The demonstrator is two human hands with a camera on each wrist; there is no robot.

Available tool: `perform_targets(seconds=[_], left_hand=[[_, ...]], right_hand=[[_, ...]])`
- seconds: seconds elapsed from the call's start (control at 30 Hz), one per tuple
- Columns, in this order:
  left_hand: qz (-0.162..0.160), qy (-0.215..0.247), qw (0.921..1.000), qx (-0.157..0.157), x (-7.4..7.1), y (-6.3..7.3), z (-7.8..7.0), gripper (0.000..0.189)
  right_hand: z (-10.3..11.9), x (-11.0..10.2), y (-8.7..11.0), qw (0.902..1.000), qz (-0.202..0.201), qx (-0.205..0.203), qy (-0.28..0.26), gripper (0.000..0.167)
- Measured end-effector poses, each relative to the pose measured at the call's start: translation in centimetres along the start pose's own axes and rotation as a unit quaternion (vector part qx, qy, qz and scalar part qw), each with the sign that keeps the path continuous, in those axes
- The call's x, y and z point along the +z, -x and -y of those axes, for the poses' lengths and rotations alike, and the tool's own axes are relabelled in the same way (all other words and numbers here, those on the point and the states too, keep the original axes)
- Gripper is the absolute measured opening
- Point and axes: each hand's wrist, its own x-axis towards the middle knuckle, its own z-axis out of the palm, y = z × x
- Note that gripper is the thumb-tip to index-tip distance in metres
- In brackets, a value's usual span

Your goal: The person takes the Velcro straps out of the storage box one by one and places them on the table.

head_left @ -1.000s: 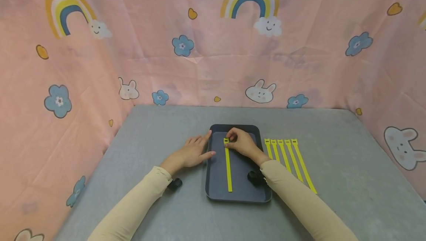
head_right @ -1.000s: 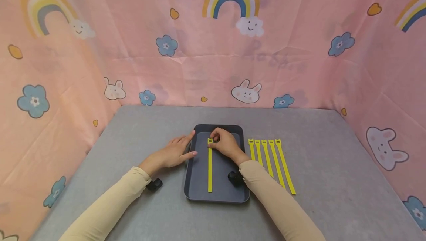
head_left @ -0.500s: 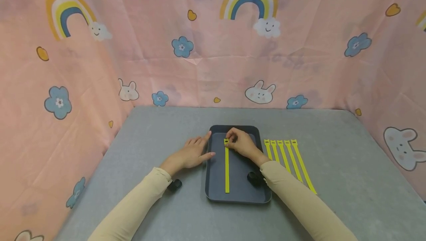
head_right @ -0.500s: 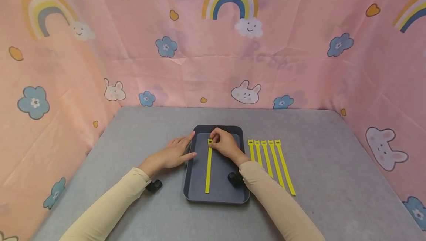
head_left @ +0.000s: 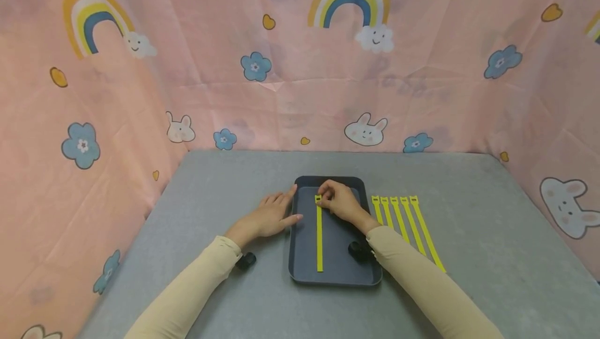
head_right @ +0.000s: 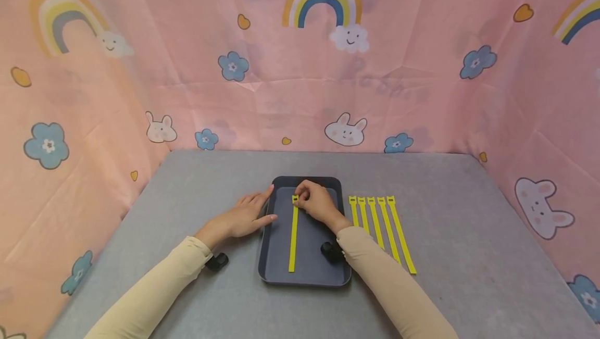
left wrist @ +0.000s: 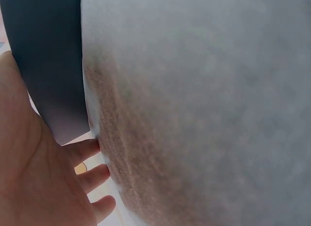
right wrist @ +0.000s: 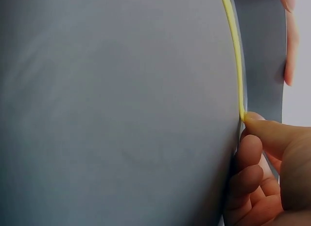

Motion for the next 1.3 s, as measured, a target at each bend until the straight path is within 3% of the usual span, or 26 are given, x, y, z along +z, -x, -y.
perform_targets(seconds=[0.5,1.13,1.3], left_hand=[[0.0,0.003,1.0,-0.001,0.02,-0.06,0.1,0.084],[-0.007,0.006,0.9999,0.007,0.14,-0.51,0.43,0.084],[-0.003,-0.001,1.0,0.003,0.23,-0.46,0.45,0.084]], right_hand=[[0.2,0.03,-0.01,1.0,0.0,-0.007,-0.007,0.017],[0.49,-0.13,0.05,0.9991,0.013,-0.008,0.04,0.035],[0.52,-0.01,0.02,0.9981,0.008,0.0,0.062,0.03]])
